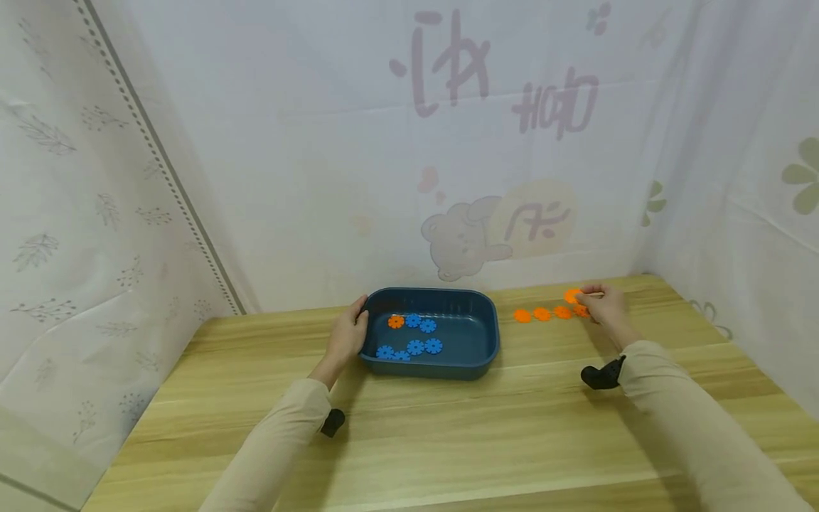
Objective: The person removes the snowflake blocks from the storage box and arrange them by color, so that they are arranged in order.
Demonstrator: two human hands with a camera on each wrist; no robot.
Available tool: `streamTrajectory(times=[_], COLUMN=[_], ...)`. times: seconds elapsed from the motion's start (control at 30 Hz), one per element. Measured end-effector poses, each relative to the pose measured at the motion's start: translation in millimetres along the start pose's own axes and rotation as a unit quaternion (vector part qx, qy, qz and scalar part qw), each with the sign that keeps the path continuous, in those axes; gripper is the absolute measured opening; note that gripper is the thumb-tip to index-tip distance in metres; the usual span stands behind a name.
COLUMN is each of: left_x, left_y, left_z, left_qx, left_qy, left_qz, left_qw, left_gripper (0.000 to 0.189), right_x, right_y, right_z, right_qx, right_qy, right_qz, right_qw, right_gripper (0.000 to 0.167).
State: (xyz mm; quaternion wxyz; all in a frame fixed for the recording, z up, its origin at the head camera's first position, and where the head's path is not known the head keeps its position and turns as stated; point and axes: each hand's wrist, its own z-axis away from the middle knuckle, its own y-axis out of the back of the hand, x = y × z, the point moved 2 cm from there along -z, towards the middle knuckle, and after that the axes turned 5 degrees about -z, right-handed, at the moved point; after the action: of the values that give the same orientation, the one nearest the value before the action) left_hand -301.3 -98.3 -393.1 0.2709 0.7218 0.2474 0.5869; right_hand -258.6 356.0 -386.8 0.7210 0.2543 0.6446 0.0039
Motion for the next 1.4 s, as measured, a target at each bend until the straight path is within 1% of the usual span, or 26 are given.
streamTrajectory(times=[0.07, 0.13, 0.23, 0.33, 0.47, 0.57, 0.7, 0.9, 1.03, 1.2, 1.4], left_x=[-0.2, -0.1, 0.1, 0.2, 0.4, 0.3, 0.6, 1.4, 1.4, 0.7, 0.0], left_y=[0.0, 0.0, 0.0, 0.3, 0.4, 0.1, 0.2, 0.9, 1.3, 0.7, -0.2], left_z=[-0.1, 0.0, 0.1, 0.2, 0.4, 0.1, 0.0, 0.5, 0.6, 0.9, 0.1], left_qx=[0.000, -0.001, 0.001, 0.002, 0.000, -0.001, 0.001, 0.003, 0.005, 0.004, 0.007], left_qy=[-0.002, -0.002, -0.002, -0.002, -0.006, -0.009, -0.011, -0.009, -0.009, -0.009, -0.009], left_qz=[-0.001, -0.002, -0.002, 0.002, 0.004, 0.003, 0.001, 0.003, 0.001, -0.001, 0.000], left_qw=[1.0000, 1.0000, 1.0000, 1.0000, 1.0000, 1.0000, 0.9999, 1.0000, 0.9999, 1.0000, 0.9999], left_gripper=[0.043, 0.043, 0.043, 0.043, 0.043, 0.043, 0.043, 0.043, 0.043, 0.043, 0.043], right_x=[7.6, 13.8, 21.3, 25.9, 28.9, 29.7, 31.9, 37.7, 38.5, 37.2, 38.2], right_y=[10.3, 18.3, 26.2, 29.3, 29.7, 30.3, 32.7, 33.9, 33.5, 32.9, 31.8], right_z=[-0.2, 0.4, 0.2, -1.6, -3.7, -3.9, -4.7, -8.1, -8.7, -8.1, -10.3], right_qx=[0.014, 0.027, 0.041, 0.059, 0.078, 0.087, 0.093, 0.092, 0.090, 0.102, 0.113], right_qy=[-0.008, -0.006, -0.015, -0.039, -0.074, -0.082, -0.074, -0.080, -0.071, -0.066, -0.072], right_qz=[0.024, 0.045, 0.062, 0.069, 0.065, 0.065, 0.078, 0.076, 0.093, 0.126, 0.147], right_qw=[0.9996, 0.9986, 0.9971, 0.9951, 0.9921, 0.9906, 0.9898, 0.9896, 0.9890, 0.9845, 0.9800], right_gripper=[0.028, 0.029, 0.031, 0.033, 0.031, 0.029, 0.027, 0.023, 0.023, 0.024, 0.027])
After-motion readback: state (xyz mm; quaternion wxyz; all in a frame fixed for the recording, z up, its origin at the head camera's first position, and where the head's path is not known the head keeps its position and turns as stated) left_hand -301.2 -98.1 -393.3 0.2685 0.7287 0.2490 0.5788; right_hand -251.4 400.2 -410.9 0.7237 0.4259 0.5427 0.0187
